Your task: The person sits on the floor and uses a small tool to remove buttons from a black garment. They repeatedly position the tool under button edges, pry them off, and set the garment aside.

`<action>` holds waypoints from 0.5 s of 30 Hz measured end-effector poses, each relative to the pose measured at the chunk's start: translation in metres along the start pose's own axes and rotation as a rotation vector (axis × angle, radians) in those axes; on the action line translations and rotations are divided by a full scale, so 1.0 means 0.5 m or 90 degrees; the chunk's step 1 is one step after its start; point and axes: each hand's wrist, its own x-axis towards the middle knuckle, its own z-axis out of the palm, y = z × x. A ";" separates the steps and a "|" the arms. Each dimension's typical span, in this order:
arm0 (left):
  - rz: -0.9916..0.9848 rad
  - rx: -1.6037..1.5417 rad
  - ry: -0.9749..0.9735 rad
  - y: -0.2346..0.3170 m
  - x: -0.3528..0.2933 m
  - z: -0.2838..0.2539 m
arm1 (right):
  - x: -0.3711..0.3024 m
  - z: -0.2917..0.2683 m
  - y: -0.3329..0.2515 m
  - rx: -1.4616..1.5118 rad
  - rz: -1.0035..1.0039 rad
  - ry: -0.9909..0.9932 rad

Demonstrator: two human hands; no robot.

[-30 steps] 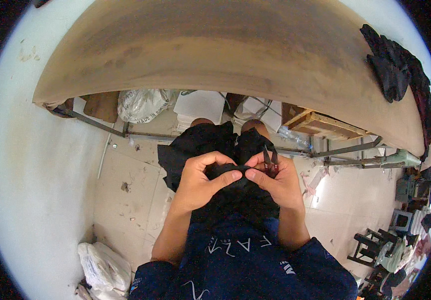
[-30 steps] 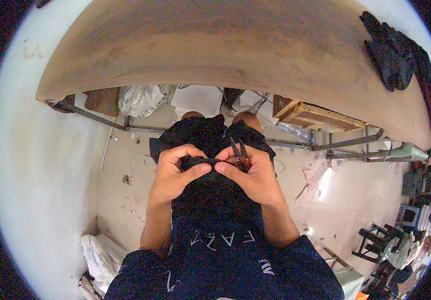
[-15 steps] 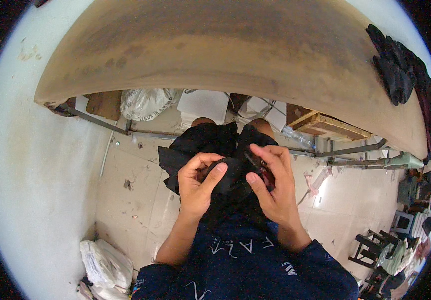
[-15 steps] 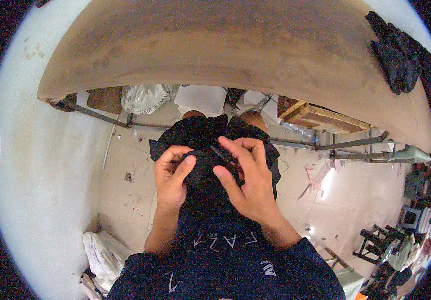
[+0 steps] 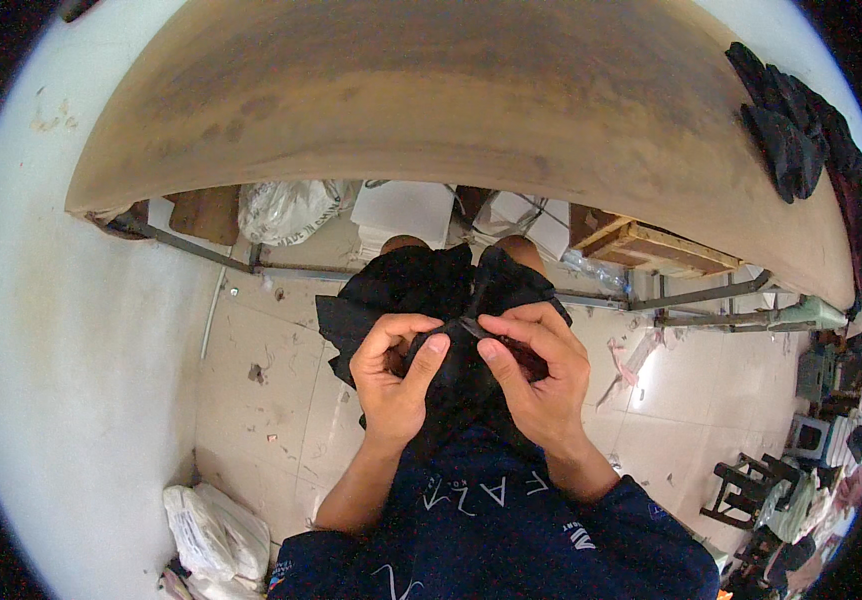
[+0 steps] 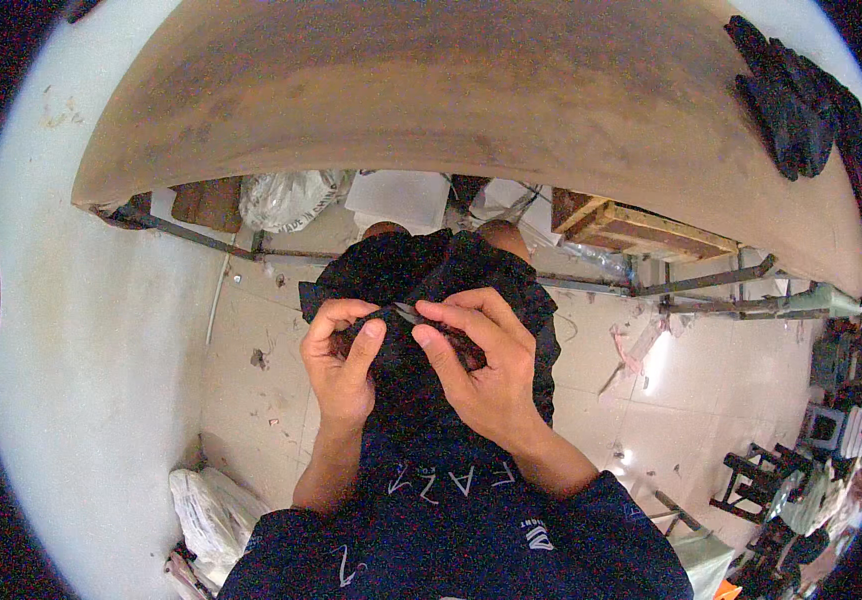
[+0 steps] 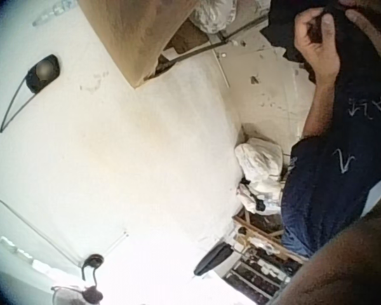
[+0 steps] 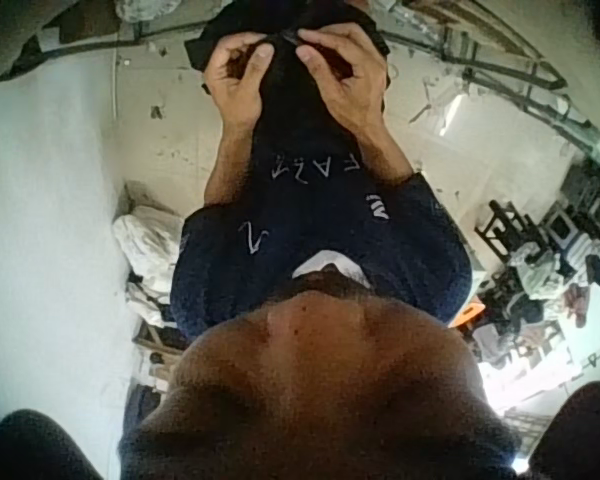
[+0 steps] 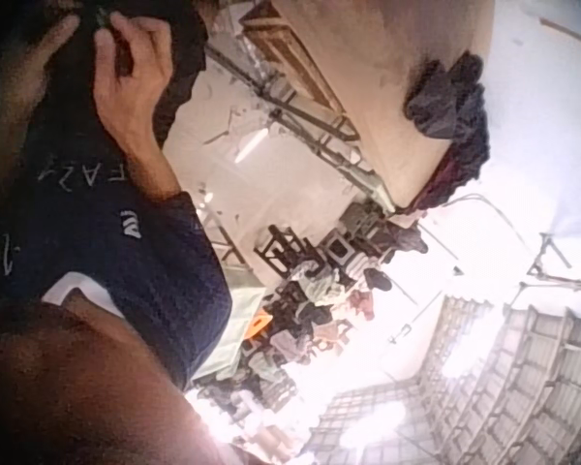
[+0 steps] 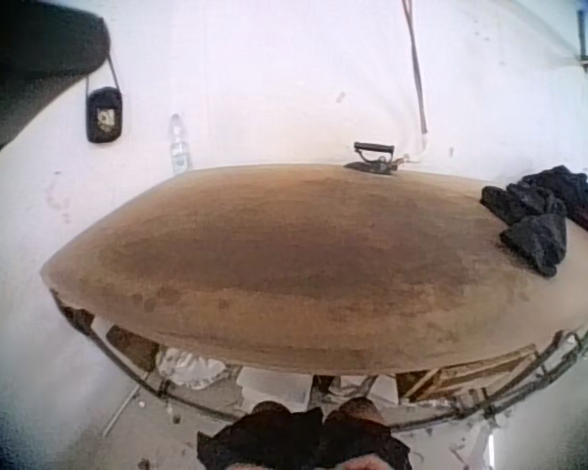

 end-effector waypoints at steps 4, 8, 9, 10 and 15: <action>0.032 0.022 0.006 0.010 0.002 0.007 | -0.002 0.003 0.004 -0.001 -0.010 0.001; 0.031 0.028 0.002 0.009 -0.001 0.002 | -0.006 0.005 0.011 0.011 -0.012 0.019; 0.030 0.028 0.001 0.009 0.000 0.001 | -0.004 0.004 0.010 0.004 -0.021 0.025; 0.028 0.028 0.002 0.009 0.001 0.002 | 0.000 0.003 0.009 -0.003 -0.031 0.032; 0.026 0.014 0.006 0.014 0.002 0.005 | -0.002 0.001 0.008 0.026 0.013 -0.012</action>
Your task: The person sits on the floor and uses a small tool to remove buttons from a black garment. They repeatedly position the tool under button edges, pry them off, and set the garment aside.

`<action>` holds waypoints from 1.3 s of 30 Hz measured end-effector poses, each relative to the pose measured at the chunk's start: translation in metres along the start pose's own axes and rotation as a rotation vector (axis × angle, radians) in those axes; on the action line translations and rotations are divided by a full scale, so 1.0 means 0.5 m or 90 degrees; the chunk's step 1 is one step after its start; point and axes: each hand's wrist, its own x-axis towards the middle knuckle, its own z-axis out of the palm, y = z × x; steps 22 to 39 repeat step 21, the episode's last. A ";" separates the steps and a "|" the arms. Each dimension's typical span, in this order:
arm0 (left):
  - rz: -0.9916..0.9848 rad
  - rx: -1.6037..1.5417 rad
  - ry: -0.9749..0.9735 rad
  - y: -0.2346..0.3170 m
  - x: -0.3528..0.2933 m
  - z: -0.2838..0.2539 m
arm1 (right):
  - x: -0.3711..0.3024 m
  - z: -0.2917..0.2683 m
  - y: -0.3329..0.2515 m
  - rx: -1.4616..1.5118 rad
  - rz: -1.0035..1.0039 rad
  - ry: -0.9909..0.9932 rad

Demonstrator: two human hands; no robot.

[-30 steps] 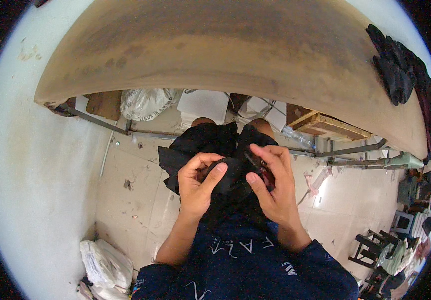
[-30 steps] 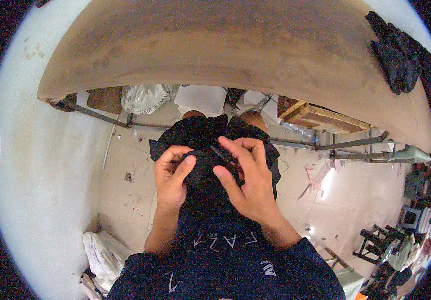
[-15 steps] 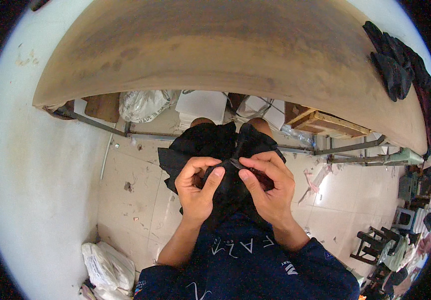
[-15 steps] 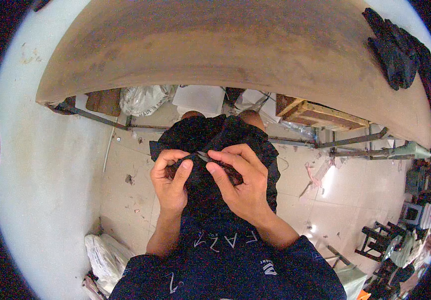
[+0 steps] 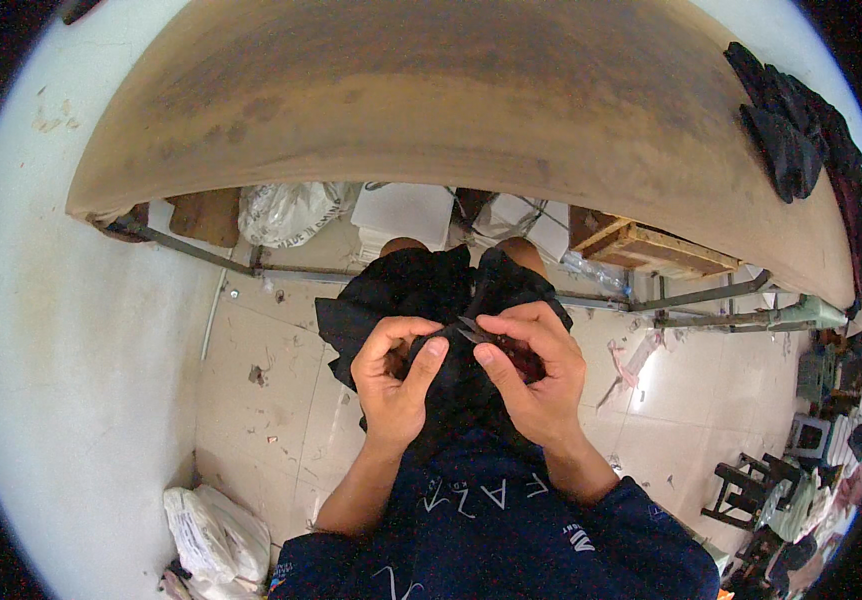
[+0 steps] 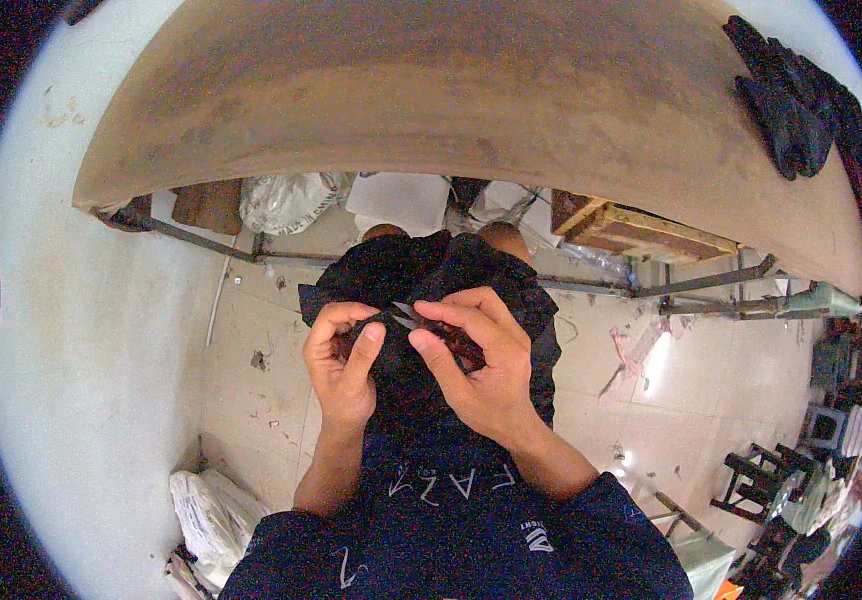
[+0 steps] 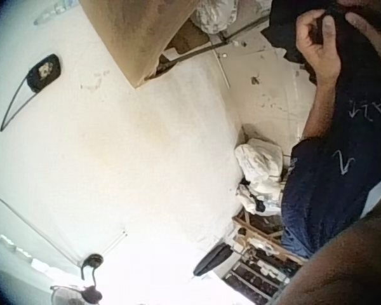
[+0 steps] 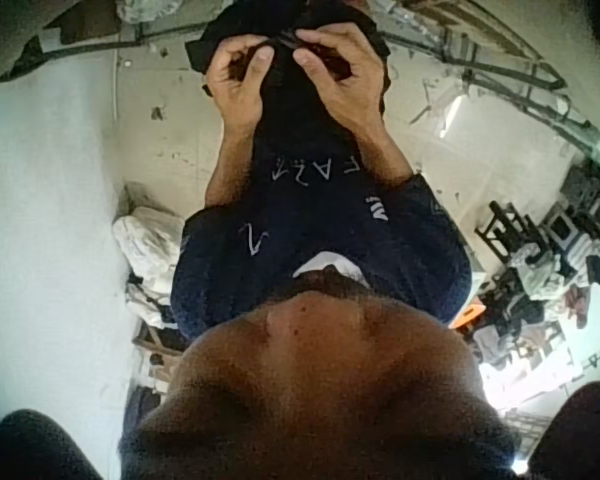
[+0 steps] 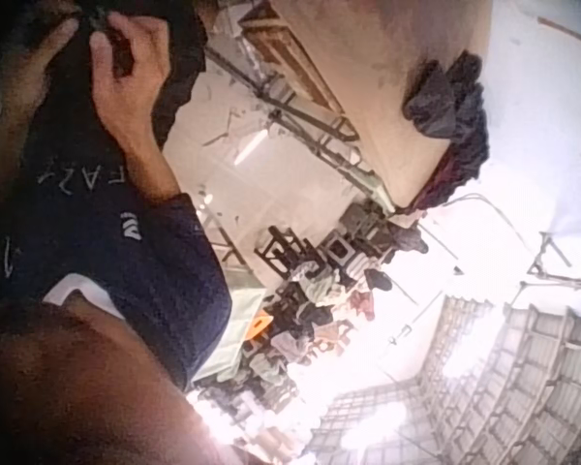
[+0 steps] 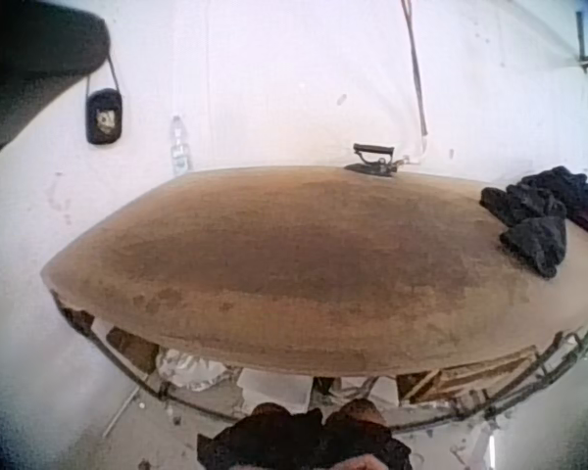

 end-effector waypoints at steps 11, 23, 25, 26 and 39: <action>0.105 -0.112 0.065 -0.020 0.012 -0.112 | 0.016 -0.126 0.114 -0.050 0.160 0.148; 0.056 -0.212 0.008 -0.014 0.038 -0.165 | -0.010 -0.147 0.149 -0.034 0.195 0.083; 0.056 -0.212 0.008 -0.014 0.038 -0.165 | -0.010 -0.147 0.149 -0.034 0.195 0.083; 0.056 -0.212 0.008 -0.014 0.038 -0.165 | -0.010 -0.147 0.149 -0.034 0.195 0.083; 0.056 -0.212 0.008 -0.014 0.038 -0.165 | -0.010 -0.147 0.149 -0.034 0.195 0.083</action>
